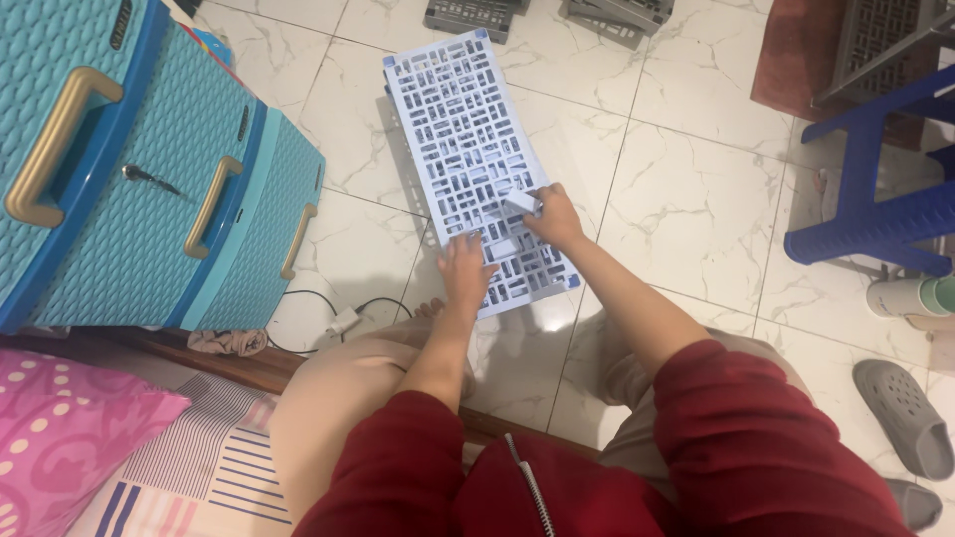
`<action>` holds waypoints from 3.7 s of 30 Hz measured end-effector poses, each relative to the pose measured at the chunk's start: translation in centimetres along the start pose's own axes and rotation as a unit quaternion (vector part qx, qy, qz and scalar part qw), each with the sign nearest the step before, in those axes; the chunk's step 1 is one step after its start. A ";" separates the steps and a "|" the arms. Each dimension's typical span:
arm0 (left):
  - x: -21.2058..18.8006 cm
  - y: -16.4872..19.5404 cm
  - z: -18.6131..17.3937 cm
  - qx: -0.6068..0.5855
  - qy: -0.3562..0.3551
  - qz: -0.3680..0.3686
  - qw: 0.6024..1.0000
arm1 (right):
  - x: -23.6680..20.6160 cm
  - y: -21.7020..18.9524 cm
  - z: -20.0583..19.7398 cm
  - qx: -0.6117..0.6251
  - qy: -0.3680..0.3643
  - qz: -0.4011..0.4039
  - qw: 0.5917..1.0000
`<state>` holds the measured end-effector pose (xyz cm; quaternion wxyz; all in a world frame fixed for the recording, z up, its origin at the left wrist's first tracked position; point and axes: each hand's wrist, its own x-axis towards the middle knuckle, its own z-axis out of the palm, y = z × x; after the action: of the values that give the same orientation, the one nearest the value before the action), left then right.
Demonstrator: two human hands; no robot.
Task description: The person sits on the floor assembling a white plastic drawer-style storage rack. They fit side rails and corner connectors onto perforated plastic panels, press panels into the frame, and stack the shelf tiers together by hand.
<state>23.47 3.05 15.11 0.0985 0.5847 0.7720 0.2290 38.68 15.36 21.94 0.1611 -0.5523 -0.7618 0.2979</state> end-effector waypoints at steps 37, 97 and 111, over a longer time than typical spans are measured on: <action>-1.3 -6.1 3.3 -0.203 0.139 -0.256 0.935 | -9.5 11.1 -0.9 0.339 -0.012 0.271 0.901; 3.5 5.0 0.4 0.025 -0.081 -0.108 0.991 | -15.8 18.0 -25.9 0.832 0.201 0.131 0.500; 3.4 31.1 -15.1 -0.104 0.046 0.453 0.884 | -17.2 13.0 -25.4 0.779 0.194 0.092 0.590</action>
<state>42.81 9.26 43.33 0.0082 0.8460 0.3985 0.3541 68.77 9.05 34.74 0.6452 -0.3279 -0.1356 0.6766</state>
